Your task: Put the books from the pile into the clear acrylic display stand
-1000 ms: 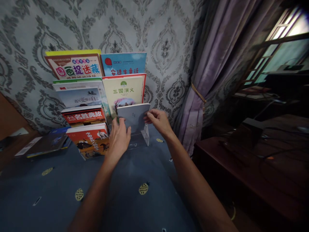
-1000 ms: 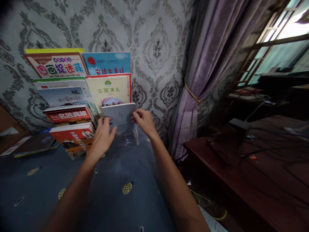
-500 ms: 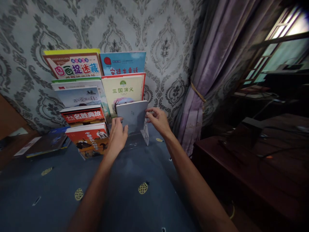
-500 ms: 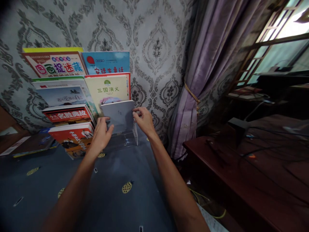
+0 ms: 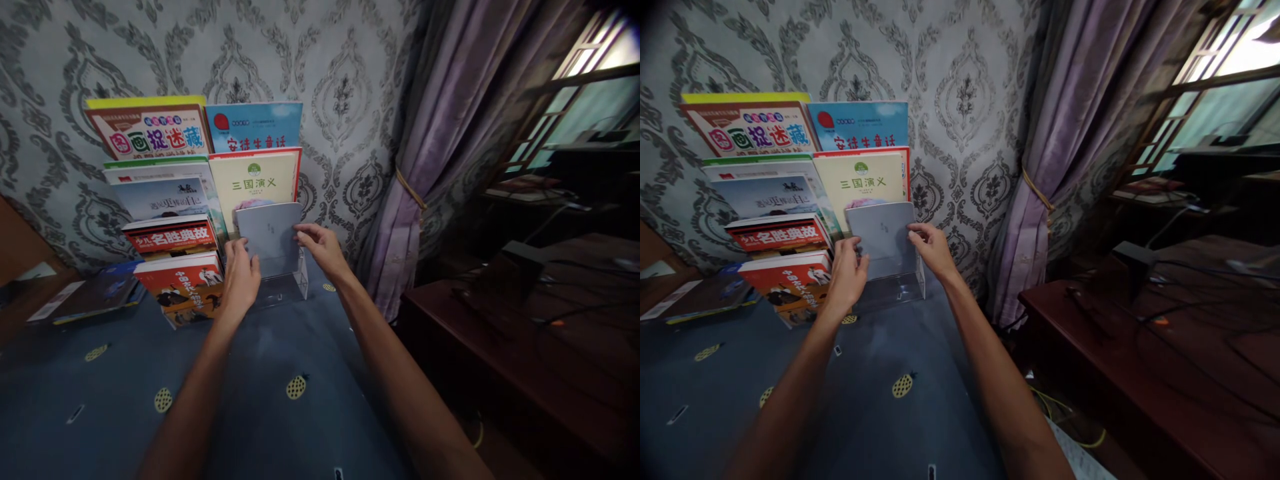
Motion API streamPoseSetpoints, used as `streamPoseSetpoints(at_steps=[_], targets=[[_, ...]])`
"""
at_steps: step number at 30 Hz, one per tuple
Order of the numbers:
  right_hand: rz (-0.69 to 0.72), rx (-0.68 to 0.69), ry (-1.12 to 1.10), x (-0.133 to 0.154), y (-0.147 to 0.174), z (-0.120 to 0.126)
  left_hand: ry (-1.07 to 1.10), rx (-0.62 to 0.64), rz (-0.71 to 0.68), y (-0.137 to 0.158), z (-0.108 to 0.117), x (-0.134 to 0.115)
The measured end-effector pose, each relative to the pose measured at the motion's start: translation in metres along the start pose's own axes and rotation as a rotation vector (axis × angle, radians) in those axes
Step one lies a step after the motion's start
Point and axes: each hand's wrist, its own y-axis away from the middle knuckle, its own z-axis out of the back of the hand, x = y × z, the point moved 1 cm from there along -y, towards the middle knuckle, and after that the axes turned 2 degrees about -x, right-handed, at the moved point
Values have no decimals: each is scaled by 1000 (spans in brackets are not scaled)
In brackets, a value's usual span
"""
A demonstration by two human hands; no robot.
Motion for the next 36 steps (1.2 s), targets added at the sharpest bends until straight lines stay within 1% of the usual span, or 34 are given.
streamPoseSetpoints(at_steps=[4, 9, 14, 18, 23, 33, 36], targets=[[31, 15, 4, -2, 1, -2, 17, -9, -17, 0, -3, 3], [64, 5, 100, -9, -1, -5, 27, 17, -34, 2, -8, 7], [70, -26, 181, -13, 0, -7, -28, 17, -60, 5, -10, 4], [75, -30, 231, -12, 1, -6, -16, 15, -70, 7, -8, 2], [68, -39, 249, -7, 1, -4, -5, 19, -75, 7, -4, -2], [53, -85, 186, 11, 3, -6, -7, 14, -102, 8, 5, -21], [40, -49, 135, 20, 6, -9, 0, 37, -135, 11, 10, -30]])
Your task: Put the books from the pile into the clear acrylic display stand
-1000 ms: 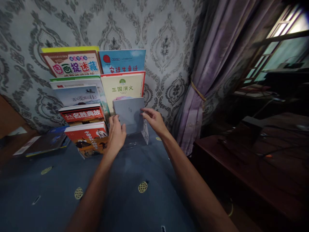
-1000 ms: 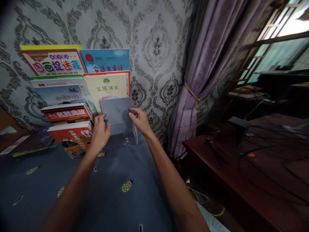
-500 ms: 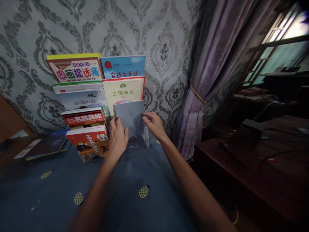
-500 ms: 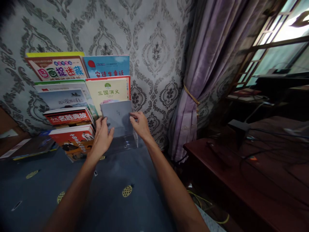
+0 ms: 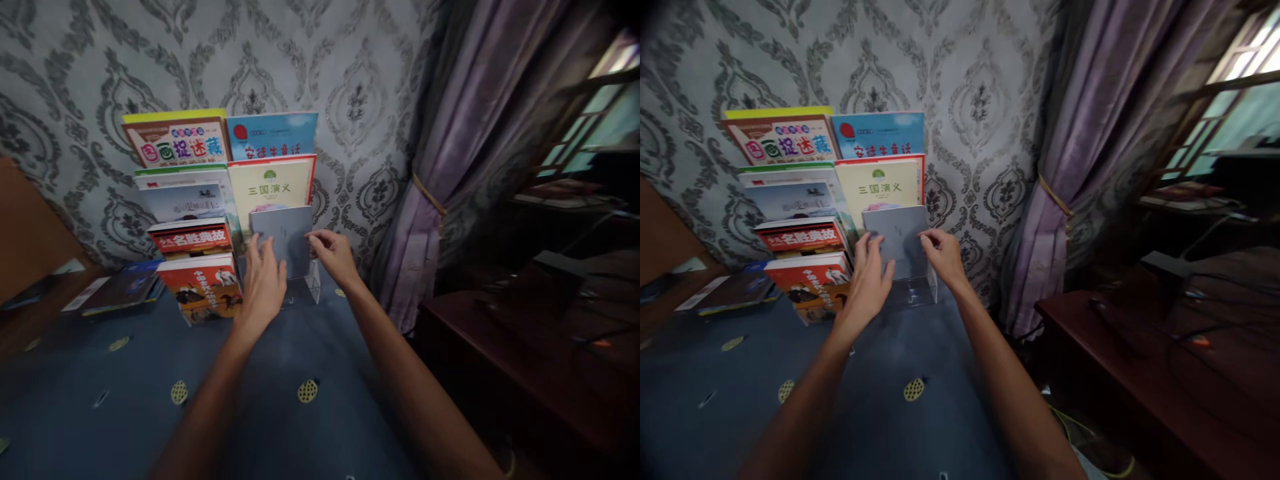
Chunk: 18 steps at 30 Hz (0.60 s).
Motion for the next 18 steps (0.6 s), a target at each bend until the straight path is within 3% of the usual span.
streamPoseSetpoints(at_steps=[6, 10, 14, 18], targets=[[26, 279, -76, 26, 12, -15, -90, 181, -68, 20, 5, -14], [47, 492, -55, 43, 24, -30, -165, 255, -127, 44, 15, -6], [52, 729, -15, 56, 40, -48, -214, 331, -185, 72, 43, 22], [86, 917, 26, 57, 75, -73, -294, 431, -193, 103, 88, 72]])
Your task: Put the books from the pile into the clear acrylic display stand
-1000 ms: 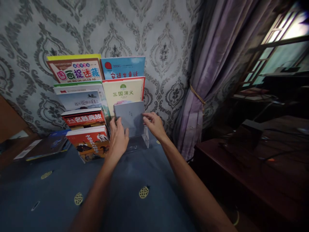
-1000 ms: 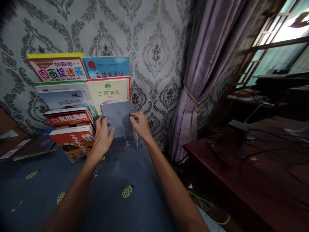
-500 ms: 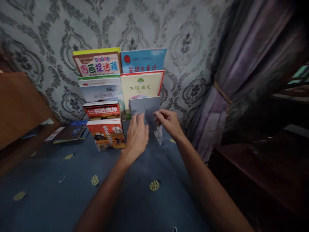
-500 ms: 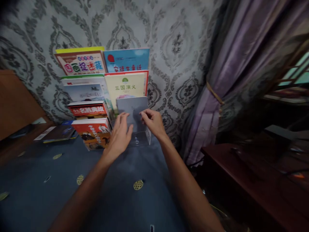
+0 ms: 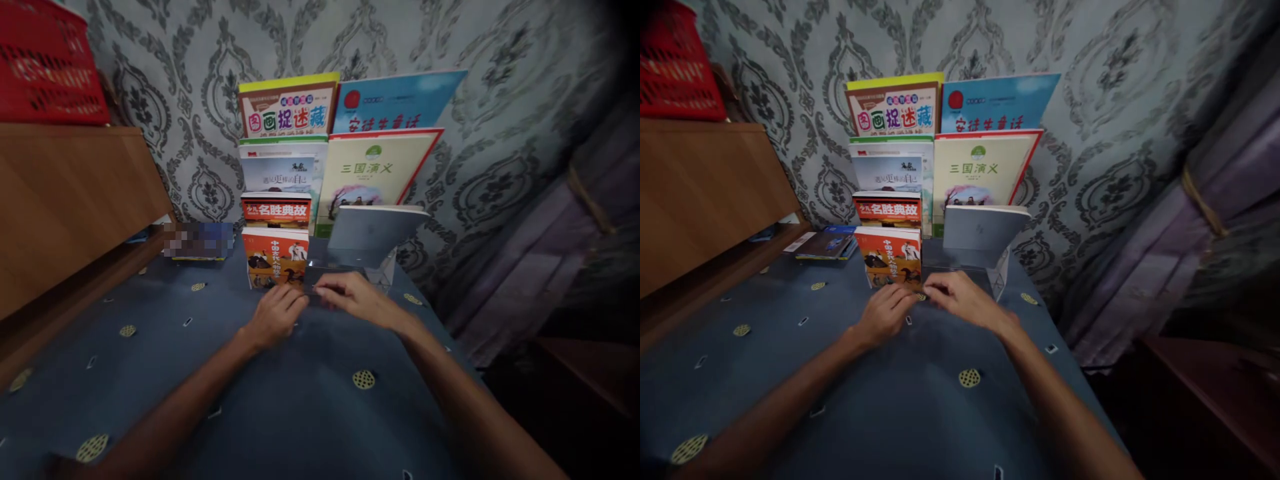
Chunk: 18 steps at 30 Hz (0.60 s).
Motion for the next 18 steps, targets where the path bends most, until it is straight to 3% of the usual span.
streamPoseSetpoints(at_steps=[5, 8, 10, 13, 18], targets=[[-52, 107, 133, -16, 19, -57, -116, -23, 214, 51, 23, 87], [-121, 63, 134, -28, 30, -66, -230, -170, 472, 60, 33, 136], [-167, 17, 123, -34, 36, -64, -333, -197, 591, 57, 35, 161], [-217, -40, 137, -41, 45, -62, -436, -95, 606, 45, 36, 186], [-219, -129, 176, -47, 56, -79, -474, 212, 703, 33, 39, 218]])
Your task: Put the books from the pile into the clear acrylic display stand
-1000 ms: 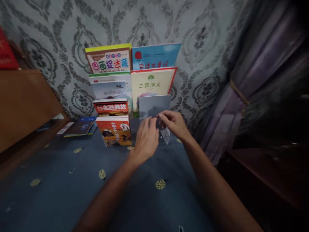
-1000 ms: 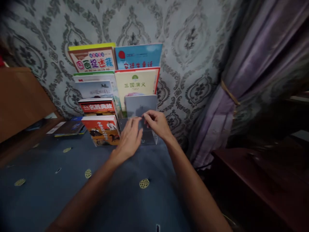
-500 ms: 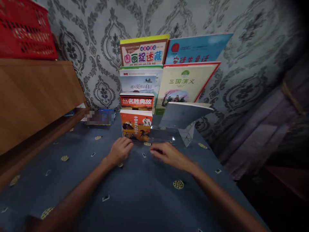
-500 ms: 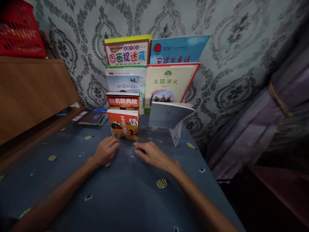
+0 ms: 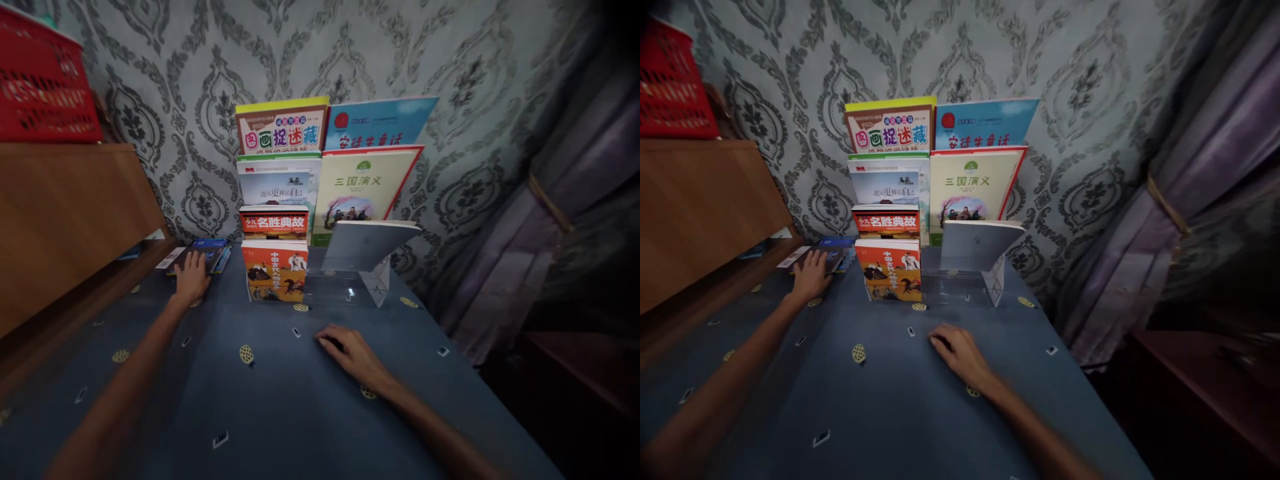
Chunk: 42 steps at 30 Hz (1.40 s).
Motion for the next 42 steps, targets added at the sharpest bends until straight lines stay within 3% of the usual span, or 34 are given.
streamPoseSetpoints(at_steps=[3, 11, 19, 28, 37, 42], targets=[[32, -24, 8, 2, 2, -7, -16, 97, 14, -8, -3, 9], [57, -41, 24, 5, 3, -7, -89, 74, -65, 0, -3, 16], [50, -17, 53, 4, 2, -9, -217, 81, -180, 31, 0, 9], [92, -34, 74, 2, 4, -12, -282, 110, -220, 65, 1, -11], [98, -37, 91, -1, 4, -14, -295, 249, -318, 112, 33, -25], [99, -35, 93, 0, 4, -16, -257, 310, -427, 147, 48, -49]])
